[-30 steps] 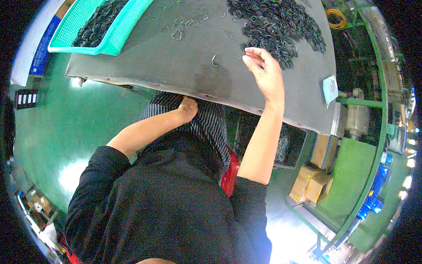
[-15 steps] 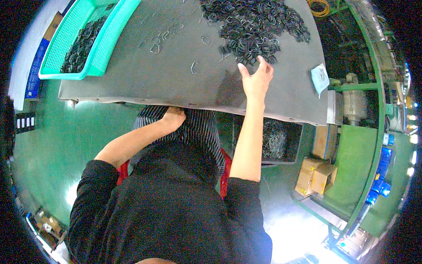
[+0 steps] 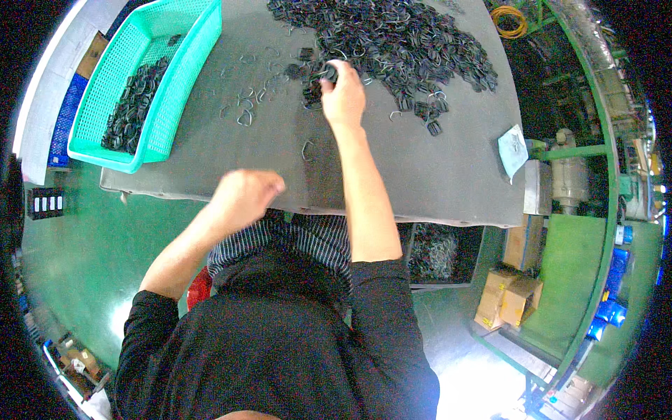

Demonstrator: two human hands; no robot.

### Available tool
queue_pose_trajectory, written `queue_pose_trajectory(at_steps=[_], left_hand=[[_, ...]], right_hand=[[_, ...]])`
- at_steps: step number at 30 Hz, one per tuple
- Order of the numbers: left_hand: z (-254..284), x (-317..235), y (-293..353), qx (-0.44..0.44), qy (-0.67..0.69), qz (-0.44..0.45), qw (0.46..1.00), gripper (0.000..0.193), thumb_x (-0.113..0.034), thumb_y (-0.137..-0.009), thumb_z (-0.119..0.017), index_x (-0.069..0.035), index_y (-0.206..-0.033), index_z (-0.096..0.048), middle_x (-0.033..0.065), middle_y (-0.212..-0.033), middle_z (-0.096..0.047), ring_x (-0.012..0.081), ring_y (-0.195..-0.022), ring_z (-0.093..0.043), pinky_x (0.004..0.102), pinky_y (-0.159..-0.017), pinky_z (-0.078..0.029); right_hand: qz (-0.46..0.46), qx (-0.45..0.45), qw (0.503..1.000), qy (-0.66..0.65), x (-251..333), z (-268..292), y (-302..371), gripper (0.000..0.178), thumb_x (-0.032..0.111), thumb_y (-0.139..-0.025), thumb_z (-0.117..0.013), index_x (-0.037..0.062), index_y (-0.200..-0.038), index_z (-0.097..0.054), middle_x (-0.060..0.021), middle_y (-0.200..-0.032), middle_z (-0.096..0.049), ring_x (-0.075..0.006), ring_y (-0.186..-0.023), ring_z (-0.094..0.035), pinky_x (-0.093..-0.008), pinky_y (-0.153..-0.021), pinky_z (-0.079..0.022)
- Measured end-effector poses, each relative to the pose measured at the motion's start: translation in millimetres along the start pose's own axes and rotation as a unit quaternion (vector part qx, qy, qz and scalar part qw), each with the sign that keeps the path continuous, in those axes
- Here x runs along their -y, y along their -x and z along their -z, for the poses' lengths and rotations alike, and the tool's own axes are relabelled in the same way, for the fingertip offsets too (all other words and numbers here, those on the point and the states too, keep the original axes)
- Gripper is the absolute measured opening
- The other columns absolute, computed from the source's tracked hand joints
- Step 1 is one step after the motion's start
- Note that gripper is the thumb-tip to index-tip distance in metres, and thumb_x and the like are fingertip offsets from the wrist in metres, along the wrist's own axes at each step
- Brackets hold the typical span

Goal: The person sorts small black plastic buckles and metal hooks by hand on a metal table, placing the buckles into a teal basket and the hooks into a black bin.

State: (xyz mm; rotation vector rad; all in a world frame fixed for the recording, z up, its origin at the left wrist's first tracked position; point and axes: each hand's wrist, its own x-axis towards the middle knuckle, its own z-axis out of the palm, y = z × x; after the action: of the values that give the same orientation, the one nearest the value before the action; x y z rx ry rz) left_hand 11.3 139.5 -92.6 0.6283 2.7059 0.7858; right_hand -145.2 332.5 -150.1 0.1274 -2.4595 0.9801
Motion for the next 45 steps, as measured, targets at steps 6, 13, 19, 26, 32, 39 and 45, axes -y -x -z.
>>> queue_pose_trajectory(at_steps=[6, 13, 19, 26, 32, 39, 45], left_hand=[[39.8, 58.9, -51.8, -0.182, -0.116, 0.042, 0.975, 0.027, -0.006, -0.079, -0.056, -0.002, -0.106, -0.059, 0.0157, -0.108, -0.059, 0.0329, -0.102, -0.054, 0.0404, -0.087, -0.045], [7.5, 48.9, -144.3, -0.27, -0.025, -0.053, 0.961, 0.043, -0.022, -0.078, -0.066, -0.004, -0.115, -0.054, 0.0152, -0.116, -0.053, 0.0344, -0.106, -0.051, 0.0396, -0.091, -0.042], [-5.3, 54.5, -154.5, -0.17, 0.007, -0.028, 0.985, 0.035, -0.016, -0.076, -0.066, -0.007, -0.108, -0.054, 0.0132, -0.107, -0.051, 0.0342, -0.099, -0.055, 0.0412, -0.083, -0.047], [58.9, 76.6, -113.1, -0.161, 0.204, 0.08, 0.962, 0.013, -0.013, -0.087, -0.056, -0.002, -0.088, -0.063, 0.0081, -0.071, -0.063, 0.0175, -0.063, -0.06, 0.0288, -0.06, -0.047], [46.7, 98.0, -152.6, -0.27, 0.115, 0.059, 0.954, 0.022, -0.021, -0.085, -0.06, -0.002, -0.096, -0.063, 0.0115, -0.083, -0.062, 0.0192, -0.073, -0.06, 0.0303, -0.066, -0.047], [24.3, 86.6, -203.6, -0.235, -0.031, 0.096, 0.967, 0.025, -0.027, -0.077, -0.066, -0.006, -0.09, -0.063, 0.0116, -0.093, -0.057, 0.0312, -0.099, -0.053, 0.0415, -0.082, -0.045], [47.9, 112.1, -173.4, -0.25, 0.14, 0.0, 0.958, 0.012, -0.015, -0.081, -0.064, -0.004, -0.084, -0.061, 0.0091, -0.088, -0.063, 0.0203, -0.079, -0.061, 0.0291, -0.071, -0.047]], right_hand=[[-0.047, -0.008, 0.999, -0.024, -53.2, 53.4, -36.9, 0.016, 0.011, -0.08, -0.063, 0.0066, -0.095, -0.062, -0.0119, -0.088, -0.066, -0.0247, -0.082, -0.064, -0.0327, -0.073, -0.048], [-0.027, 0.096, 0.993, 0.055, -33.9, 63.3, -42.7, 0.026, 0.017, -0.076, -0.066, 0.0097, -0.101, -0.062, -0.0112, -0.096, -0.063, -0.0286, -0.088, -0.061, -0.0383, -0.079, -0.047], [0.133, 0.162, 0.975, 0.075, -5.4, 3.9, -23.8, 0.039, 0.018, -0.066, -0.074, 0.01, -0.103, -0.063, -0.0111, -0.106, -0.056, -0.0309, -0.103, -0.05, -0.0378, -0.091, -0.042], [0.043, 0.285, 0.953, 0.09, 8.6, 30.5, -53.7, 0.015, 0.019, -0.074, -0.067, 0.0136, -0.087, -0.065, -0.0078, -0.087, -0.061, -0.0278, -0.087, -0.061, -0.0386, -0.075, -0.048], [0.139, 0.247, 0.955, 0.09, 15.3, -25.1, -97.5, 0.02, 0.018, -0.076, -0.065, 0.0128, -0.095, -0.064, -0.0084, -0.092, -0.061, -0.0294, -0.091, -0.06, -0.04, -0.077, -0.048], [0.14, 0.371, 0.912, 0.106, -5.7, -66.7, -127.0, 0.029, 0.018, -0.073, -0.07, 0.0123, -0.1, -0.064, -0.0177, -0.093, -0.064, -0.0343, -0.092, -0.06, -0.0417, -0.08, -0.048], [-0.144, 0.276, 0.937, -0.16, -53.7, 30.9, -90.0, 0.021, 0.018, -0.08, -0.066, 0.0062, -0.097, -0.062, -0.004, -0.079, -0.063, -0.0115, -0.062, -0.056, -0.025, -0.057, -0.046]])
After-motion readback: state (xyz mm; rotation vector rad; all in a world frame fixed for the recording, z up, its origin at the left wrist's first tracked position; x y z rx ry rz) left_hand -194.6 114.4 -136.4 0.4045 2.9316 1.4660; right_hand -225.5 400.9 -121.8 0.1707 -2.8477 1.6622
